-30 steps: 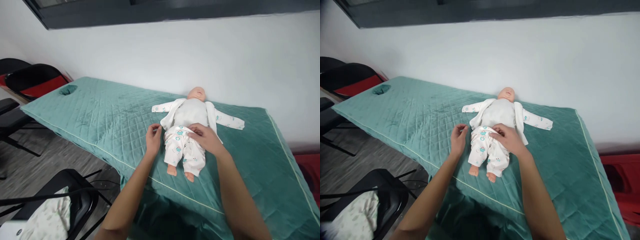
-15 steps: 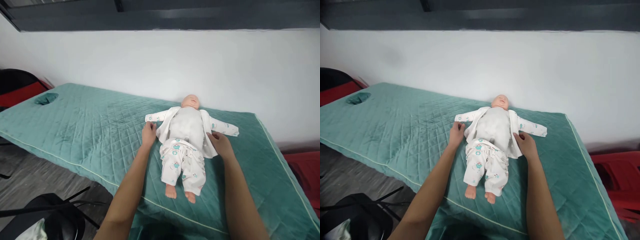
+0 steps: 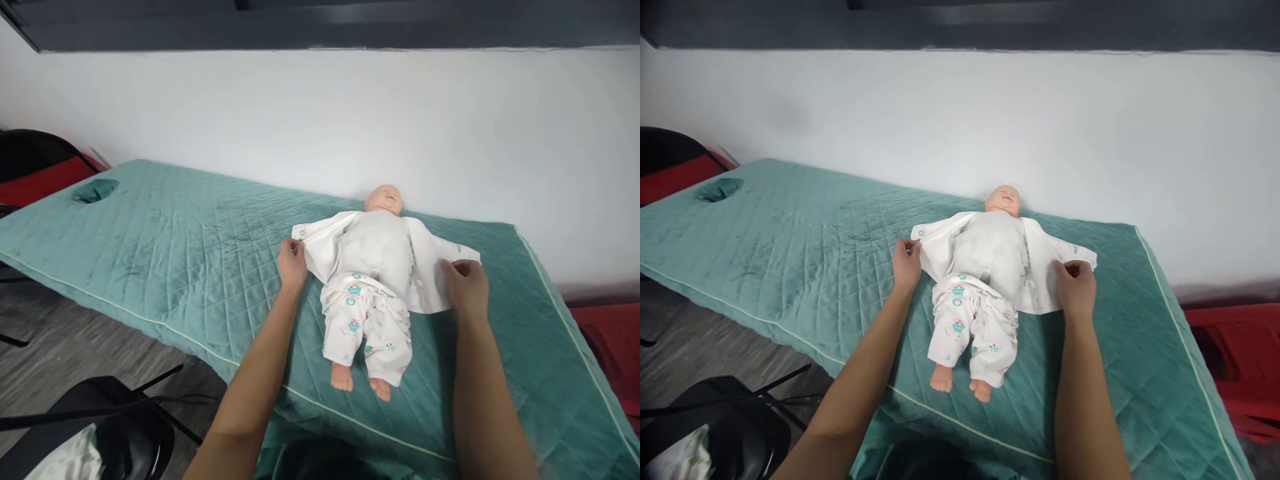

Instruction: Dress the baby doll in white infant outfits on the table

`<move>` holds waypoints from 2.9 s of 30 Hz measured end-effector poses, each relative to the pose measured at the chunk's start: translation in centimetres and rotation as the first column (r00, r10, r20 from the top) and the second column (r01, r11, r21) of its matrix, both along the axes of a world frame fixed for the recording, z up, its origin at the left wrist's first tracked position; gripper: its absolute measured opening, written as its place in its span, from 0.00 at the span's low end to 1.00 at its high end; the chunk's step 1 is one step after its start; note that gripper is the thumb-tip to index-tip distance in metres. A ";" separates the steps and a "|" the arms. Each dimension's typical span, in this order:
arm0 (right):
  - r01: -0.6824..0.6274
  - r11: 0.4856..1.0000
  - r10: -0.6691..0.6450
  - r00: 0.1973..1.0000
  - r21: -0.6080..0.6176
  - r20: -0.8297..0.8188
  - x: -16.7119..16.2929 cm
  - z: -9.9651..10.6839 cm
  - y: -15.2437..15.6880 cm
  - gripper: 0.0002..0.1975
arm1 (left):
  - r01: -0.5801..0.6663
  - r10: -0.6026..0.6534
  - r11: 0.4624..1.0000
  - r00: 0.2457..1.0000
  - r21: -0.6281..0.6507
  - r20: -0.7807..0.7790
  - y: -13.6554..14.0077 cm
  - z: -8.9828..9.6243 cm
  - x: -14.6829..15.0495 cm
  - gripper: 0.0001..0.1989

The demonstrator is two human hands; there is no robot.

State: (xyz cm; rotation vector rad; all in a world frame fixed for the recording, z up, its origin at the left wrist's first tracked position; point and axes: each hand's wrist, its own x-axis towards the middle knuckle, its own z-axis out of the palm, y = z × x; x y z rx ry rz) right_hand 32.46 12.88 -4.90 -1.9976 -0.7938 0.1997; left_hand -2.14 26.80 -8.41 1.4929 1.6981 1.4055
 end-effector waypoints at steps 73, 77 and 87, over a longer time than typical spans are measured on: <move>-0.737 0.673 0.733 0.652 0.065 -0.191 -5.2 1.9 -2.1 0.15 | 0.700 -0.521 0.714 0.558 -0.028 0.646 -5.3 1.5 2.5 0.18; -0.588 0.783 0.600 0.800 0.205 0.003 -6.7 2.6 0.1 0.11 | 0.687 -0.517 0.726 0.574 -0.029 0.635 -5.0 0.9 2.6 0.17; -0.466 0.845 0.516 0.839 0.262 -0.170 -6.6 1.1 2.0 0.11 | 0.659 -0.524 0.748 0.656 -0.074 0.543 -4.5 0.1 3.0 0.15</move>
